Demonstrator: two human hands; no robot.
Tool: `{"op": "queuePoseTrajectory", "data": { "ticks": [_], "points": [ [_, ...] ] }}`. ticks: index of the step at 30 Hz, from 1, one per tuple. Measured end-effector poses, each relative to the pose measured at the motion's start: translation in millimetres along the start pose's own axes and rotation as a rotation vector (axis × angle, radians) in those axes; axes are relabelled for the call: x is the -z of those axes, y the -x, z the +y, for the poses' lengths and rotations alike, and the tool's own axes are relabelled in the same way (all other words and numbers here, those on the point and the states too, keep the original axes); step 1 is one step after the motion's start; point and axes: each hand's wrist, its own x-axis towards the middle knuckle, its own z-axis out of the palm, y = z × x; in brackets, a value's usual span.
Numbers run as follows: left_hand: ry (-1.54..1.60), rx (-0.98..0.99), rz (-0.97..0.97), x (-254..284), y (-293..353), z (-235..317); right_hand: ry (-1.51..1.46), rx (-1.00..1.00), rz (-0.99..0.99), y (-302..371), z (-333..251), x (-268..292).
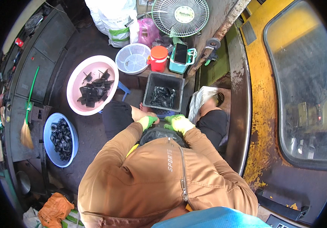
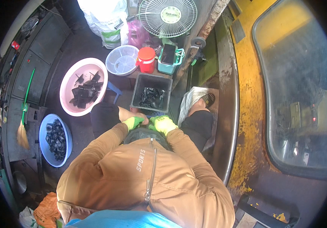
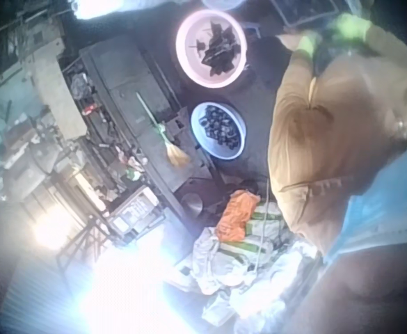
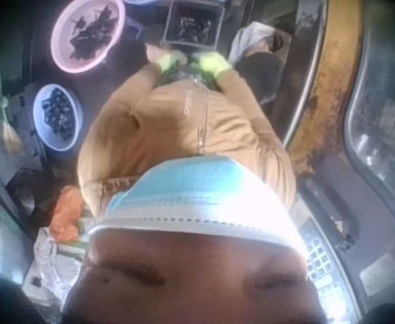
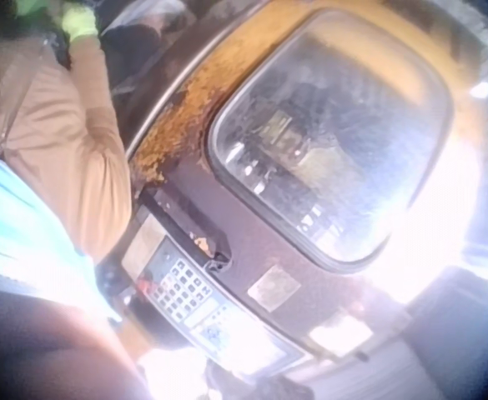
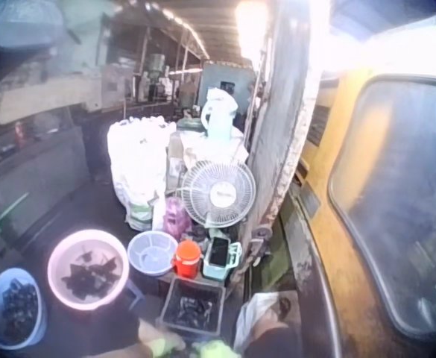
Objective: The person sits on a stool and sorts small black plastic parts from a container into a pink basin. They repeatedly pick up parts, inspect them, and place them into the basin while occasionally interacting with a nearby machine.
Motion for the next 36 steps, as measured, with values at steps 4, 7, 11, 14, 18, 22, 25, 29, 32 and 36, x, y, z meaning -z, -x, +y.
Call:
{"op": "queuePoseTrajectory", "data": {
  "ticks": [4, 7, 11, 14, 18, 22, 25, 29, 32, 36],
  "points": [
    [-0.127, -0.341, -0.135, 13, -4, 5, -0.002, 0.008, 0.024, 0, 0, -1],
    [-0.367, -0.453, -0.136, 15, -3, 23, -0.012, -0.006, 0.013, 2, -1, 0],
    [0.097, -0.082, -0.031, 2, 1, 46, -0.023, -0.021, 0.001, 2, -4, 3],
    [0.486, 0.550, 0.135, -9, 3, 47, -0.008, -0.007, 0.007, 2, -3, 4],
    [0.172, -0.042, -0.045, -2, 1, 34, 0.002, -0.028, 0.015, 2, -1, -1],
    [0.170, 0.124, -0.077, 4, -1, 11, 0.001, -0.004, 0.047, 0, 1, -4],
    [0.134, -0.184, -0.115, 7, -4, -14, 0.011, 0.006, 0.044, -1, 3, -5],
    [0.189, -0.258, 0.030, -1, -9, -39, 0.010, -0.011, 0.018, -2, 3, -5],
    [0.118, -0.213, -0.020, -2, -7, -20, 0.005, -0.013, 0.023, -3, 2, -4],
    [-0.074, -0.693, -0.099, 6, -6, 36, 0.007, -0.010, 0.032, -1, 2, -5]
  ]
}}
